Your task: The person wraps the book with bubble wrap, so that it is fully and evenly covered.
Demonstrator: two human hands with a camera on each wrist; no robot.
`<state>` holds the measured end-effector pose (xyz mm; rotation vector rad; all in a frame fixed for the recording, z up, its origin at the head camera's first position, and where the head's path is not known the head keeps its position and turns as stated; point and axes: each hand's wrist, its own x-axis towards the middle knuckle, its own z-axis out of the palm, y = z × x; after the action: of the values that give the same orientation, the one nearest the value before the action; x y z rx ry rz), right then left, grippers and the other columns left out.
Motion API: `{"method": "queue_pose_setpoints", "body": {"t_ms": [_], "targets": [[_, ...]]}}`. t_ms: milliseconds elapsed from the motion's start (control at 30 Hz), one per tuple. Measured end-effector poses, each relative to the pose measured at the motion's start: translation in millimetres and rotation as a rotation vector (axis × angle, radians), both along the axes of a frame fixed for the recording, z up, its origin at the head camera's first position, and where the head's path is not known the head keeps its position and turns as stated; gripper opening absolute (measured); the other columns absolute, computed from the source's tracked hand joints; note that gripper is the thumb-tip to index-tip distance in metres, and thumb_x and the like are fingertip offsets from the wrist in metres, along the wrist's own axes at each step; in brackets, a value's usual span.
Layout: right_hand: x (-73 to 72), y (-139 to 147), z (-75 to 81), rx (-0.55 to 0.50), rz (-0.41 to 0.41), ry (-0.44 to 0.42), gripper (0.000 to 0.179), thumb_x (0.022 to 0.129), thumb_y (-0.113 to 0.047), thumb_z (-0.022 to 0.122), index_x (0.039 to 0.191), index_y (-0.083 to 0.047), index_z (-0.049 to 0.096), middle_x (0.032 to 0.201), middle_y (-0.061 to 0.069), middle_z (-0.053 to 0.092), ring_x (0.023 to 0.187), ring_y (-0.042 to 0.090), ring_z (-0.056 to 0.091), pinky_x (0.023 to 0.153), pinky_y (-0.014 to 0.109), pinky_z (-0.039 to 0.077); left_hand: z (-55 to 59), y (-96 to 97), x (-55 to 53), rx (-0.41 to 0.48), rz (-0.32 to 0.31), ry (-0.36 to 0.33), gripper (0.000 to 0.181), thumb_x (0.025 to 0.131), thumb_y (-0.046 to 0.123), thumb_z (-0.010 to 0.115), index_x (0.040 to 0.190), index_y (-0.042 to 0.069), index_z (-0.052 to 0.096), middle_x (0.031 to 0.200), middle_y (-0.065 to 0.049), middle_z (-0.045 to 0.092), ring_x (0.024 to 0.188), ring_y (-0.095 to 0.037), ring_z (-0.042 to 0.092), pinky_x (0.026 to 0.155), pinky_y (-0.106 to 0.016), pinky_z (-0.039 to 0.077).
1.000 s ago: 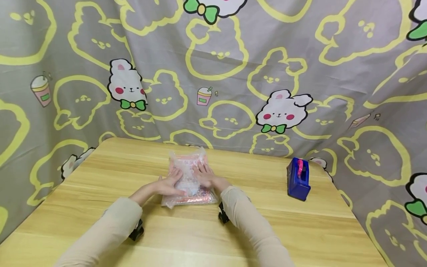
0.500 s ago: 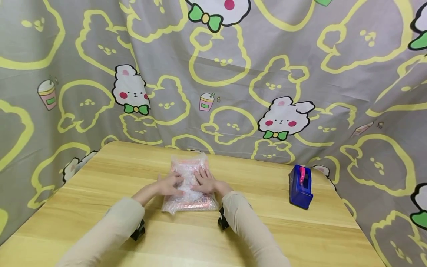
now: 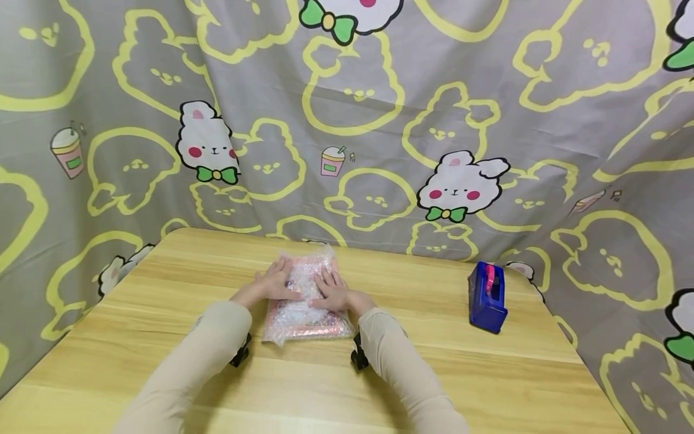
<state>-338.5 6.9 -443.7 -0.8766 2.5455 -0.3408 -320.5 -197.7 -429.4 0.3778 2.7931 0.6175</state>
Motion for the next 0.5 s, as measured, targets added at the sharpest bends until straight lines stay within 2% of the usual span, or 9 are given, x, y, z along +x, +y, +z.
{"method": "queue_pose_setpoints", "body": {"t_ms": [267,500], "targets": [[0.6,-1,0.5,0.012,0.001,0.004,0.077,0.093,-0.048,0.041,0.147,-0.012,0.002,0.151,0.014,-0.013,0.137,0.031,-0.014,0.111,0.048,0.000,3.1,4.3,-6.4,-0.026,0.009,-0.003,0.101,0.073,0.044,0.072,0.141,-0.008,0.018,0.146,-0.032,-0.001,0.135,-0.045,0.002,0.100,-0.069,0.005],[-0.3,0,-1.3,-0.011,-0.009,-0.003,0.077,0.092,-0.048,0.042,0.148,-0.012,0.002,0.151,0.013,-0.013,0.137,0.031,-0.015,0.111,0.048,0.000,2.2,4.7,-14.0,-0.089,-0.011,0.028,0.102,0.069,0.049,0.073,0.139,-0.007,0.025,0.146,-0.031,0.003,0.135,-0.044,0.007,0.103,-0.064,0.009]]}}
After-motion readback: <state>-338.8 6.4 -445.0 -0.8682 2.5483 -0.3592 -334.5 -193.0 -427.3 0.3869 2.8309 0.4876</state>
